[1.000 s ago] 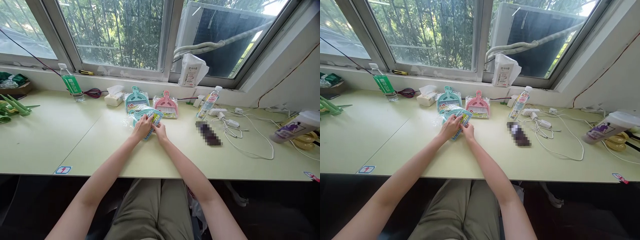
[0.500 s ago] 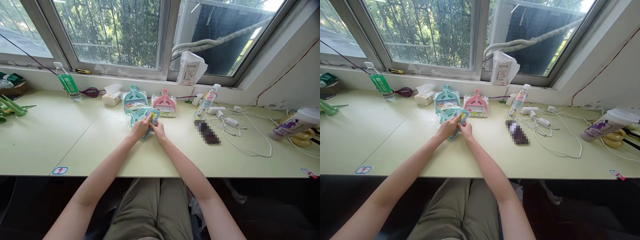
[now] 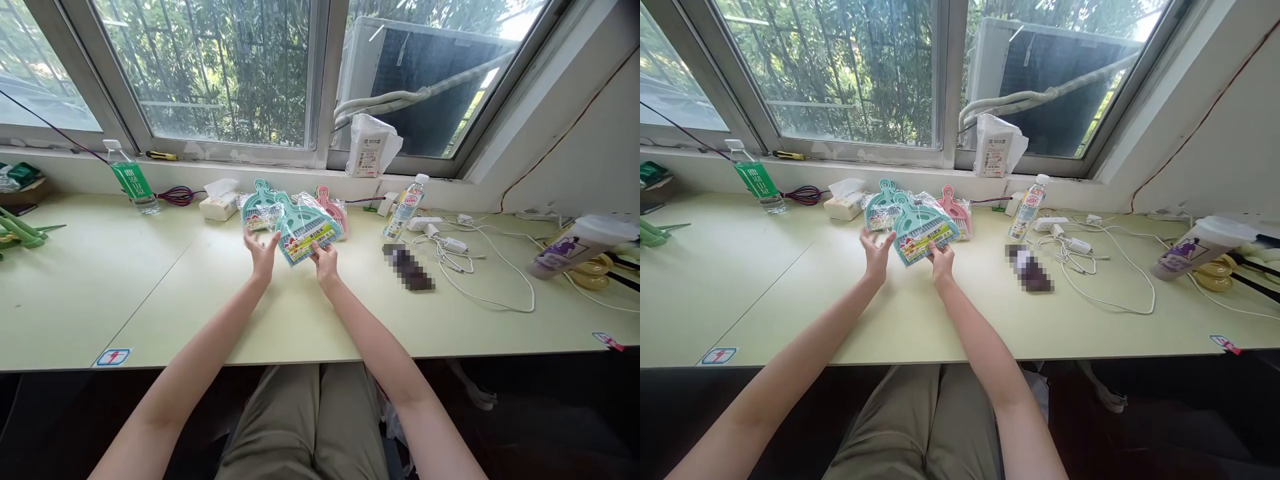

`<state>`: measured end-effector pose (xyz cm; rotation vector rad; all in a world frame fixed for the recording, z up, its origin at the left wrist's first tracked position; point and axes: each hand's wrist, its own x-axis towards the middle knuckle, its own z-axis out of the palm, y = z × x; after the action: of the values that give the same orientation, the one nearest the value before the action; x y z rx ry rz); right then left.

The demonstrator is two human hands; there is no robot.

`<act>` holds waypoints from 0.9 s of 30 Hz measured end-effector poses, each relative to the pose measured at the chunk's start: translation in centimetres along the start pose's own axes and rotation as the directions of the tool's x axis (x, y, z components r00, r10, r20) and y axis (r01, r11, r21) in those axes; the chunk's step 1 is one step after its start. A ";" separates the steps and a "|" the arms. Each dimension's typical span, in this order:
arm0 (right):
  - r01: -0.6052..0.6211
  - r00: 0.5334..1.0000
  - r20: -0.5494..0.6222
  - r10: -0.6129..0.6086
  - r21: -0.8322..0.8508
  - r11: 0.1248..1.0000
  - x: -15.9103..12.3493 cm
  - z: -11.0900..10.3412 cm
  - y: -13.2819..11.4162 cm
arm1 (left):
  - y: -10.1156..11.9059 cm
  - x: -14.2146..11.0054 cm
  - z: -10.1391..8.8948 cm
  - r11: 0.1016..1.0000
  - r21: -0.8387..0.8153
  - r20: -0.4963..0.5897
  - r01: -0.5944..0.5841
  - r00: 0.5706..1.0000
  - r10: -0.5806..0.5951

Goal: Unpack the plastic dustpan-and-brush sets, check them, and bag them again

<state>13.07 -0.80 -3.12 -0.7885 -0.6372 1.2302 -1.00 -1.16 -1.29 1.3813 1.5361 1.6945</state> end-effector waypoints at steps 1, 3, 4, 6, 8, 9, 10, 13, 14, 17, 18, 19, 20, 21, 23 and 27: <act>0.000 1.000 -0.004 0.000 0.010 1.000 0.1 0.0 -0.1 | -0.1 0.2 0.3 0.979 -0.155 0.130 0.136 0.985 -0.116; 0.001 1.000 -0.023 -0.001 0.018 1.000 0.3 -0.2 -0.1 | -0.4 0.1 1.0 0.848 -0.355 0.378 0.393 0.890 -0.254; 0.003 0.999 -0.041 -0.002 0.022 1.000 0.4 -0.3 -0.2 | -0.4 -0.2 1.4 0.782 -0.394 0.468 0.483 0.838 -0.281; 0.004 0.996 -0.090 0.000 0.042 0.999 0.6 -0.5 -0.5 | -0.5 -1.0 2.0 0.708 -0.387 0.616 0.590 0.737 -0.277; 0.012 0.992 -0.127 -0.004 0.065 0.998 0.8 -0.8 -0.9 | -0.4 -1.7 2.4 0.702 -0.323 0.736 0.634 0.635 -0.235; 0.017 0.991 -0.137 -0.008 0.069 0.997 0.9 -1.0 -1.0 | -0.4 -1.9 2.5 0.711 -0.297 0.760 0.637 0.609 -0.228; 0.020 0.990 -0.140 -0.010 0.069 0.997 1.0 -1.0 -1.2 | -0.4 -2.0 2.5 0.724 -0.289 0.759 0.627 0.611 -0.227; 0.008 0.991 -0.132 0.000 0.057 0.998 0.9 -0.9 -1.3 | -0.4 -1.6 2.3 0.764 -0.339 0.681 0.549 0.703 -0.203; -0.005 0.992 -0.123 0.012 0.054 0.999 0.8 -0.8 -1.2 | -0.4 -1.3 2.2 0.773 -0.361 0.659 0.521 0.729 -0.183; -0.047 0.996 -0.075 0.051 0.052 0.998 0.3 -0.4 -0.6 | -0.6 -0.9 1.8 0.791 -0.401 0.606 0.463 0.781 -0.150; -0.056 0.996 -0.063 0.060 0.052 0.997 0.2 -0.3 -0.5 | -0.7 -0.8 1.7 0.797 -0.400 0.589 0.453 0.793 -0.155; -0.063 0.996 -0.057 0.066 0.053 0.997 0.1 -0.2 -0.3 | -0.9 -0.8 1.6 0.803 -0.395 0.576 0.446 0.802 -0.162; -0.068 0.996 -0.055 0.071 0.055 0.996 0.1 -0.2 -0.2 | -1.0 -0.8 1.6 0.808 -0.388 0.565 0.443 0.807 -0.171; -0.078 0.995 -0.055 0.082 0.055 0.995 0.1 -0.2 -0.2 | -1.1 -0.8 1.7 0.810 -0.381 0.560 0.446 0.809 -0.181; -0.129 0.990 -0.046 0.131 0.044 0.991 0.4 -0.3 -0.5 | -1.4 -0.8 1.8 0.805 -0.373 0.561 0.462 0.803 -0.201; -0.303 0.950 0.043 0.308 -0.094 0.948 1.3 -0.9 -2.1 | -1.4 -0.1 1.6 0.783 -0.386 0.536 0.488 0.809 -0.240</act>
<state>15.30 -0.03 -1.95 -0.9526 -0.6331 1.5208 0.09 -0.10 -2.84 1.0037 0.9143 1.2654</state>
